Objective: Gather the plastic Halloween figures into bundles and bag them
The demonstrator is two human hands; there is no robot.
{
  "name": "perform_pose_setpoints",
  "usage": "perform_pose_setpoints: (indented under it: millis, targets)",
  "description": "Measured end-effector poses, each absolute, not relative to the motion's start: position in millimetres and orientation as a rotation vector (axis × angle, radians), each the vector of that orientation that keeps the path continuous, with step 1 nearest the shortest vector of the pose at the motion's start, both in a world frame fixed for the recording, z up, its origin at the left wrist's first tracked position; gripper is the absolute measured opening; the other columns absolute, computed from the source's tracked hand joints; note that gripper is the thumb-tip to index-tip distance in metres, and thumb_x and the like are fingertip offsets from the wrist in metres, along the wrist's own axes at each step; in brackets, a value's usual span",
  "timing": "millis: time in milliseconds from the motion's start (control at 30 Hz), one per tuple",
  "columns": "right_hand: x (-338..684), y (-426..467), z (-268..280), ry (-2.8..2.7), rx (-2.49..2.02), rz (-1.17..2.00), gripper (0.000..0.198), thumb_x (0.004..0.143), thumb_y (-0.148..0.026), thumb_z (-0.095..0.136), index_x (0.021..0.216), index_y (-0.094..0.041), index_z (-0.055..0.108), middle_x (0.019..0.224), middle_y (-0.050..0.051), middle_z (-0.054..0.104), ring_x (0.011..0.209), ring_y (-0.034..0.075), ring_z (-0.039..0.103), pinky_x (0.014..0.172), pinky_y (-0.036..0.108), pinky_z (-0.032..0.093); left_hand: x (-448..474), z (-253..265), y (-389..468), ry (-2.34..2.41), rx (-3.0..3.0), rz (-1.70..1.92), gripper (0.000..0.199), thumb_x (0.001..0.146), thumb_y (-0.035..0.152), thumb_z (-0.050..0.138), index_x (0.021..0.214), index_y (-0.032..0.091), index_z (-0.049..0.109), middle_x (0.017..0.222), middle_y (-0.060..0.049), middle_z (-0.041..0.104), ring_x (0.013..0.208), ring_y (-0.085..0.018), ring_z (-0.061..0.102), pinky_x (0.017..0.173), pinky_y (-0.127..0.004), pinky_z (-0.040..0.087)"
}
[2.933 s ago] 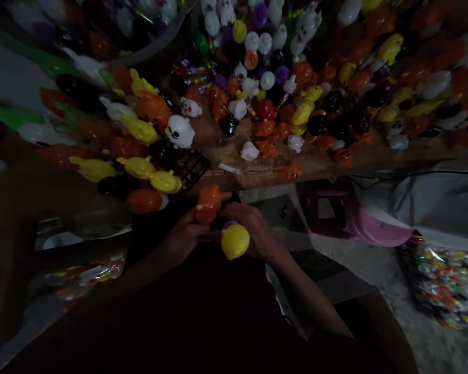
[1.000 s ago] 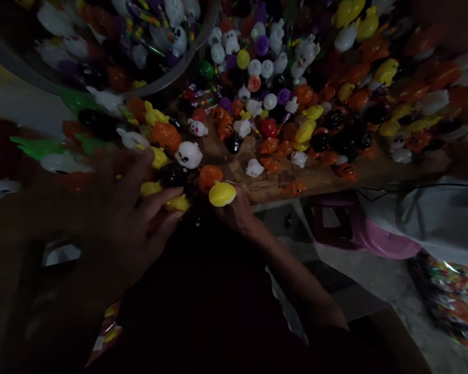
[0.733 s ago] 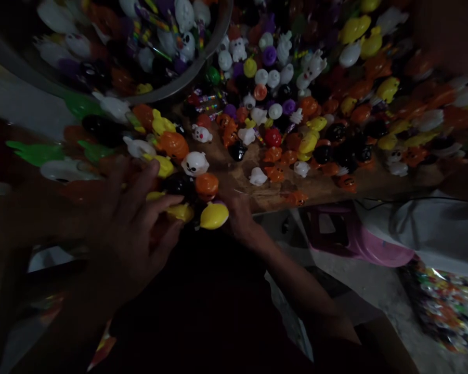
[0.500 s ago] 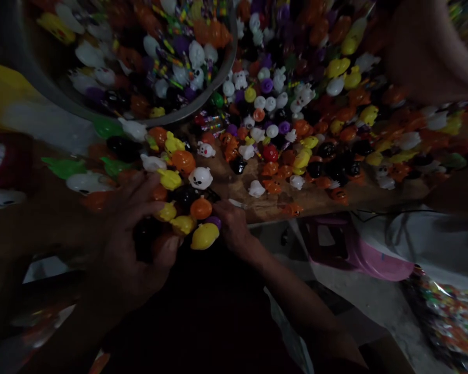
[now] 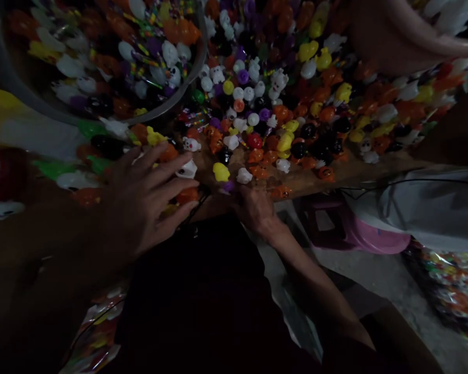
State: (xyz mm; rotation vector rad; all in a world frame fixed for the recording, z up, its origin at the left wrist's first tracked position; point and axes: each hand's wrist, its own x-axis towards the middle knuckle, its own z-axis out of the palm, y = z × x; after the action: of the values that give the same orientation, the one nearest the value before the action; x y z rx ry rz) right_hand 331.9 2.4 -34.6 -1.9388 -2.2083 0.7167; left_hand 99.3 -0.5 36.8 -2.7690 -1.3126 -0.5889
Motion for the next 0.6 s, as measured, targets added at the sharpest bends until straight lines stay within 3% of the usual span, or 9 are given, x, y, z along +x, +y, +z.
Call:
perform_pose_setpoints:
  millis: [100, 267, 433, 600]
  targets:
    - [327.2, -3.0, -32.7, -2.274, -1.956, 0.538, 0.017, 0.096, -0.029, 0.062, 0.101, -0.016, 0.071, 0.089, 0.011, 0.073, 0.08, 0.023, 0.066, 0.069, 0.031, 0.043, 98.7, 26.8, 1.1, -1.391, -2.774, -0.651, 0.019, 0.097, 0.027, 0.056, 0.11, 0.022, 0.069, 0.147, -0.008, 0.058, 0.145, -0.037, 0.044, 0.119, -0.065, 0.037]
    - [318.0, 1.2, -34.4, -2.297, -1.931, 0.374, 0.012, 0.093, -0.017, 0.06, 0.1, -0.016, 0.07, 0.109, 0.017, 0.069, 0.098, 0.027, 0.061, 0.067, 0.031, 0.04, 93.1, 22.2, 4.8, -1.395, -2.8, -0.709, 0.014, 0.093, 0.025, 0.06, 0.107, 0.025, 0.065, 0.146, -0.009, 0.059, 0.145, -0.034, 0.044, 0.119, -0.063, 0.038]
    - [328.1, 10.4, -40.5, -2.26, -1.874, 0.587, 0.016, 0.094, -0.017, 0.055, 0.098, -0.015, 0.071, 0.098, 0.012, 0.069, 0.079, 0.02, 0.059, 0.063, 0.028, 0.036, 89.7, 22.2, 8.6, -1.377, -2.836, -0.672, 0.013, 0.094, 0.024, 0.06, 0.106, 0.023, 0.064, 0.146, -0.012, 0.058, 0.145, -0.035, 0.044, 0.118, -0.063, 0.038]
    - [332.7, 11.6, -49.5, -2.052, -1.549, 0.78, 0.009, 0.086, -0.016, 0.064, 0.092, -0.013, 0.07, 0.083, 0.005, 0.07, 0.075, 0.015, 0.061, 0.067, 0.024, 0.041, 89.8, 20.4, 9.2, -1.374, -2.842, -0.696, 0.011, 0.094, 0.024, 0.059, 0.104, 0.024, 0.063, 0.146, -0.01, 0.058, 0.148, -0.033, 0.041, 0.122, -0.061, 0.034]
